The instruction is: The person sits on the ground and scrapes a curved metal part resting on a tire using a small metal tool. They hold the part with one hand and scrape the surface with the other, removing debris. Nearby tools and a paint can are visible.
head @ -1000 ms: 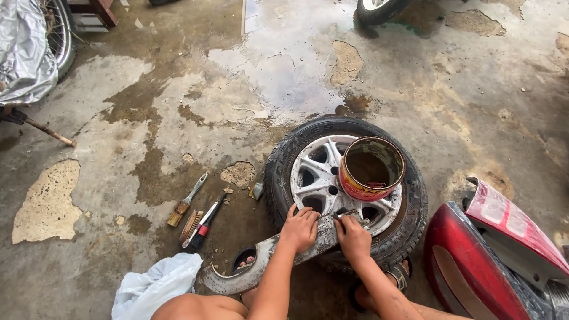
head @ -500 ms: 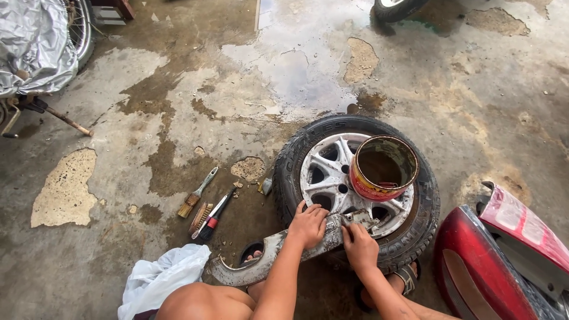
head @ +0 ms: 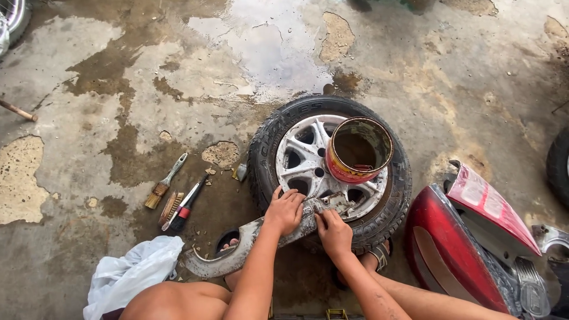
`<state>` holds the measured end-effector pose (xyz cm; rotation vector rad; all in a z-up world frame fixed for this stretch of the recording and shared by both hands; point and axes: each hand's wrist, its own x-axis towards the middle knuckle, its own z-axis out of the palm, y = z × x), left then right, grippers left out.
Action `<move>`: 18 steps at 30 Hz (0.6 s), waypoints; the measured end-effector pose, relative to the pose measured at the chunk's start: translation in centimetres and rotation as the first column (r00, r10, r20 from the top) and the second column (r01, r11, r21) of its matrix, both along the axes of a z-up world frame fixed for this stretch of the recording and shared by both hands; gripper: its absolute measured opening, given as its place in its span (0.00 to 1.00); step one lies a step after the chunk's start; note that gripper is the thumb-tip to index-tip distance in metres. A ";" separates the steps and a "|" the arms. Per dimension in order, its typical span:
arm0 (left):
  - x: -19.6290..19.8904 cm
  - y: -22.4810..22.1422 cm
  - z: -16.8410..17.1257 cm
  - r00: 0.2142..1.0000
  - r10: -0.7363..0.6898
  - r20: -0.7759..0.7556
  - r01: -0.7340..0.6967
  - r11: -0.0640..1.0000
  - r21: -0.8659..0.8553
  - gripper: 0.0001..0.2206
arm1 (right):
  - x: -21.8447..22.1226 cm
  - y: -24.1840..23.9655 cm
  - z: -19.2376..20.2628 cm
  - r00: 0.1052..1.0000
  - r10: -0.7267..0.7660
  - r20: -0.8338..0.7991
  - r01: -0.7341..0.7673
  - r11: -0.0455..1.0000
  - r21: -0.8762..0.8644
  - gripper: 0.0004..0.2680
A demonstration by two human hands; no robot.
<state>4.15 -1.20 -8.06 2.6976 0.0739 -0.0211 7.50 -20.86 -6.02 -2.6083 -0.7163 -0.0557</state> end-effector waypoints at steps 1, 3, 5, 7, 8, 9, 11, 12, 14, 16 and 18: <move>0.2 0.0 0.0 1.000 0.000 -0.002 0.000 1.000 -0.001 0.19 | 0.8 0.5 -0.4 1.000 0.000 -0.002 0.000 1.000 -0.001 0.09; 0.1 -0.1 0.0 1.000 0.005 0.002 -0.005 1.000 0.010 0.19 | 1.8 1.2 -1.2 0.999 0.016 0.035 -0.015 0.999 -0.037 0.11; 0.0 -0.2 -0.4 1.000 0.006 0.005 -0.006 1.000 0.023 0.18 | 3.0 2.6 -1.8 0.999 0.030 0.028 -0.029 0.999 -0.036 0.10; 0.3 -0.2 -0.6 1.000 0.003 0.017 -0.004 0.999 0.036 0.18 | 4.1 3.4 -2.0 0.999 0.040 0.030 -0.039 0.999 -0.035 0.10; 0.4 -0.2 -0.7 1.000 0.009 0.022 -0.010 0.999 0.039 0.18 | 4.3 3.6 -2.0 0.999 0.044 0.026 -0.044 0.999 -0.026 0.10; 0.2 -0.3 -0.8 1.000 0.014 0.022 -0.015 0.999 0.041 0.18 | 4.3 3.7 -2.1 0.999 0.049 0.018 -0.048 0.999 -0.017 0.09; 0.2 -0.3 -1.3 0.999 0.012 0.034 -0.014 0.999 0.042 0.18 | 3.1 2.7 -1.7 0.999 0.026 0.036 -0.026 0.999 -0.024 0.10; 0.2 -0.2 -1.6 0.999 0.014 0.051 -0.016 0.999 0.048 0.18 | 2.6 2.4 -1.5 0.998 0.007 0.059 -0.006 1.000 -0.025 0.10; 0.3 -0.1 -1.8 0.998 0.018 0.052 -0.020 0.999 0.050 0.18 | 1.3 1.0 -1.6 0.999 0.010 0.050 -0.008 1.000 -0.028 0.10; 0.3 0.0 -1.7 0.999 0.020 0.044 -0.023 0.999 0.048 0.18 | 0.7 0.4 -1.5 0.999 0.011 0.032 -0.009 0.999 -0.036 0.11; 0.2 -0.2 -1.3 0.999 0.013 0.031 -0.015 0.998 0.058 0.19 | 0.5 0.2 -1.3 0.995 0.041 0.096 -0.036 0.998 -0.045 0.11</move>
